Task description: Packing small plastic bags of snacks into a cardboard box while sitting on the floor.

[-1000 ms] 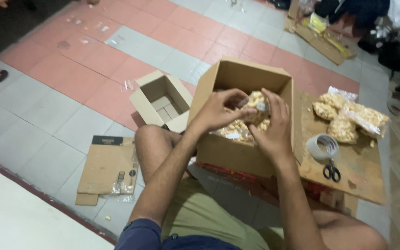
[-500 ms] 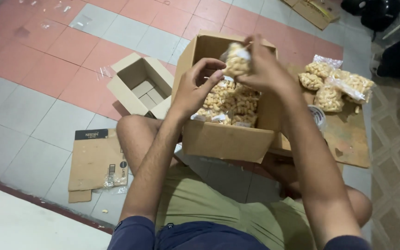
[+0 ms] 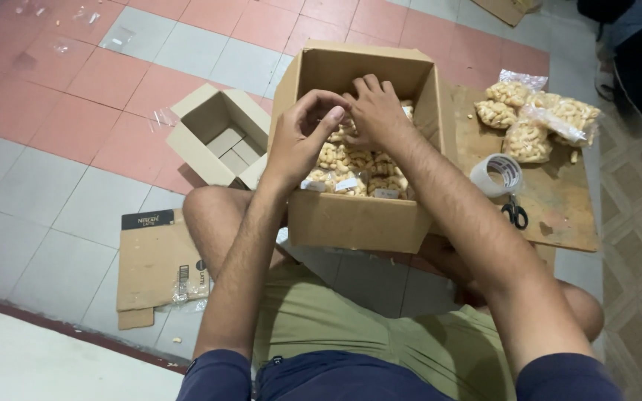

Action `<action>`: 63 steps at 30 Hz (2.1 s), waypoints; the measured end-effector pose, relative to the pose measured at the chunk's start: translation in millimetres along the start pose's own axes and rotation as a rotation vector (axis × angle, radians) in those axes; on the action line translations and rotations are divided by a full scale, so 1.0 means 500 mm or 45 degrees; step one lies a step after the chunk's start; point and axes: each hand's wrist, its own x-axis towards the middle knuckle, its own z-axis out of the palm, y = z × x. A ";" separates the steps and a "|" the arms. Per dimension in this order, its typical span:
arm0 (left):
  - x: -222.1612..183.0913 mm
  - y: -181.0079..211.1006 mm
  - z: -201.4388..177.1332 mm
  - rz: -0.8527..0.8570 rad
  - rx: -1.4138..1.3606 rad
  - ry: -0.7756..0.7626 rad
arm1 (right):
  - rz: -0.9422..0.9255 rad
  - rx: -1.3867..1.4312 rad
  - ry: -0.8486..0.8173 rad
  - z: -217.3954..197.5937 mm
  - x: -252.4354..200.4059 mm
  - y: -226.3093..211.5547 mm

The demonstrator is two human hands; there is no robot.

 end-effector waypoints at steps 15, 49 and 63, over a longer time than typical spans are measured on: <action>0.001 -0.028 -0.005 -0.127 0.110 0.002 | -0.091 0.610 -0.293 -0.104 -0.025 0.034; -0.012 0.013 -0.018 -0.021 0.149 -0.008 | 0.923 -0.098 0.342 0.167 -0.577 0.467; -0.015 0.036 -0.001 -0.164 0.136 -0.108 | 0.702 1.224 1.168 -0.251 -0.344 0.177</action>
